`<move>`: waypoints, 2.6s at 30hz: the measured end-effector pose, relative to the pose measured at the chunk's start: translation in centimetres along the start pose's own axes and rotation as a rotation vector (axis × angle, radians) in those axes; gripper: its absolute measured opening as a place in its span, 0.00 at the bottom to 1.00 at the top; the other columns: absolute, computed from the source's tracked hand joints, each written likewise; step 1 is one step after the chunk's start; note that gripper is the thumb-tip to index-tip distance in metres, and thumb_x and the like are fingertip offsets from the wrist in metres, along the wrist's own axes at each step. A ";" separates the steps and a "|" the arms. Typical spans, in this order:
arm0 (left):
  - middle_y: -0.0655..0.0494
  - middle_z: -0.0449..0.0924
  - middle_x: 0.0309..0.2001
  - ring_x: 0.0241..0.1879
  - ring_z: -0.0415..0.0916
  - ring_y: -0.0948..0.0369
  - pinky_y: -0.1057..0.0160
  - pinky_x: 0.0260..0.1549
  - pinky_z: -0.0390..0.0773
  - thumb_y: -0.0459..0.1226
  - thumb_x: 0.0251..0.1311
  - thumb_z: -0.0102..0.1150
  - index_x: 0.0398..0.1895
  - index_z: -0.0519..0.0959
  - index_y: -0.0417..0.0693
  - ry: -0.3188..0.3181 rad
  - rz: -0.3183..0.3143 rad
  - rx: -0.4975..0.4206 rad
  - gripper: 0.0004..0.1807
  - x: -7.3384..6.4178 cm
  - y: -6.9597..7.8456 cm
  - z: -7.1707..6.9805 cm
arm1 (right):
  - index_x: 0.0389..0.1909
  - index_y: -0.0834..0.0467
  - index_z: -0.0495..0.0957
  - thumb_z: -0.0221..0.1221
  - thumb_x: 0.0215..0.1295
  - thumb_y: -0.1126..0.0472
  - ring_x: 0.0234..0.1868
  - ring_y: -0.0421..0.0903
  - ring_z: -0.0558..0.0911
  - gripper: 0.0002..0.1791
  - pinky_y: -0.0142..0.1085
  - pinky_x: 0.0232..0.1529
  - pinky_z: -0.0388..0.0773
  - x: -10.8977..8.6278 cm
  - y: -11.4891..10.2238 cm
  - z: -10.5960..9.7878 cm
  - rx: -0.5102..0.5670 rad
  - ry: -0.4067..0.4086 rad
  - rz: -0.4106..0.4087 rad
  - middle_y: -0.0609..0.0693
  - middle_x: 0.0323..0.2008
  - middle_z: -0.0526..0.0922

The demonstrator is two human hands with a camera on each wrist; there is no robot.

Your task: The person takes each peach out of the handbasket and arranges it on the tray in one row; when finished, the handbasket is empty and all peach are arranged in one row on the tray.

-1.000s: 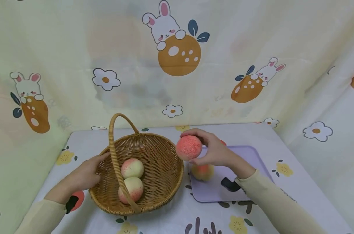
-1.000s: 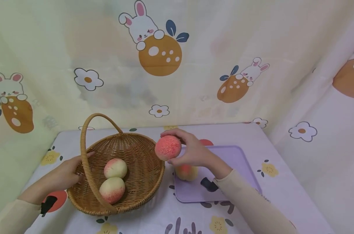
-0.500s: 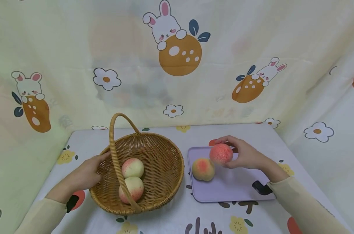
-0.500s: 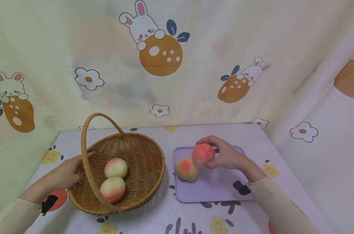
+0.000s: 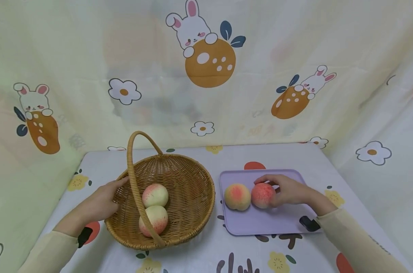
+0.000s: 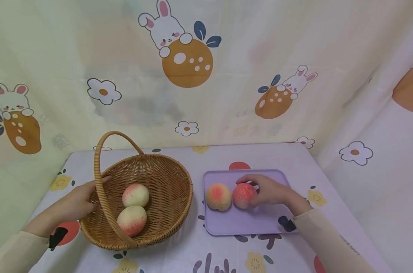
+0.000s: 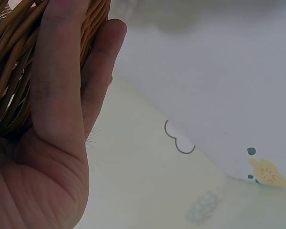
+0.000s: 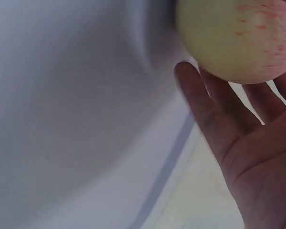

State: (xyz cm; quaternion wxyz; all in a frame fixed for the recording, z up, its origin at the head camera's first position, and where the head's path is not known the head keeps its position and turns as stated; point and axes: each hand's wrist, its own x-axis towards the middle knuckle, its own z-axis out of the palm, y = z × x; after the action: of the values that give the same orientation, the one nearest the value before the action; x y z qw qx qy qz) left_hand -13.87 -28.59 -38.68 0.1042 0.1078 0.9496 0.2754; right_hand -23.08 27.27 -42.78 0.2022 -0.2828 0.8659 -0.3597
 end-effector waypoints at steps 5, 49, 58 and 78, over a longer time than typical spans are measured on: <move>0.22 0.60 0.69 0.67 0.59 0.30 0.34 0.57 0.68 0.20 0.44 0.55 0.76 0.58 0.30 -0.002 -0.002 -0.001 0.47 0.0 -0.2 0.0 | 0.63 0.55 0.76 0.70 0.48 0.69 0.56 0.54 0.76 0.36 0.46 0.51 0.78 0.2 0.3 0.3 0.018 -0.032 -0.001 0.50 0.59 0.78; 0.23 0.59 0.69 0.66 0.63 0.31 0.40 0.50 0.75 0.19 0.45 0.54 0.76 0.57 0.31 -0.006 -0.005 -0.015 0.47 0.2 0.2 -0.2 | 0.81 0.46 0.50 0.71 0.59 0.43 0.72 0.44 0.64 0.54 0.42 0.69 0.62 11.1 -19.6 11.6 -0.121 -0.214 -0.441 0.48 0.74 0.62; 0.23 0.61 0.68 0.66 0.62 0.32 0.44 0.48 0.74 0.19 0.45 0.54 0.75 0.57 0.29 -0.003 0.004 -0.016 0.47 0.3 -0.2 0.1 | 0.79 0.52 0.55 0.69 0.61 0.45 0.73 0.37 0.60 0.50 0.33 0.69 0.58 12.3 -20.7 14.2 -0.214 -0.332 -0.455 0.45 0.75 0.61; 0.23 0.61 0.69 0.68 0.60 0.31 0.38 0.55 0.70 0.19 0.44 0.54 0.76 0.57 0.29 -0.002 0.018 -0.023 0.47 0.2 -0.3 0.2 | 0.52 0.46 0.78 0.76 0.53 0.52 0.54 0.34 0.76 0.26 0.30 0.55 0.72 12.5 -21.1 15.5 -0.533 -0.163 -0.415 0.39 0.54 0.77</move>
State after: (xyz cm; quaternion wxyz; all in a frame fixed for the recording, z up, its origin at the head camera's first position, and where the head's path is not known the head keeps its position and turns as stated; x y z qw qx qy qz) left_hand -14.07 -28.65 -39.03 0.1037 0.1154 0.9452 0.2873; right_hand -16.67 -0.81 -39.31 0.1124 -0.5236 0.8344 -0.1307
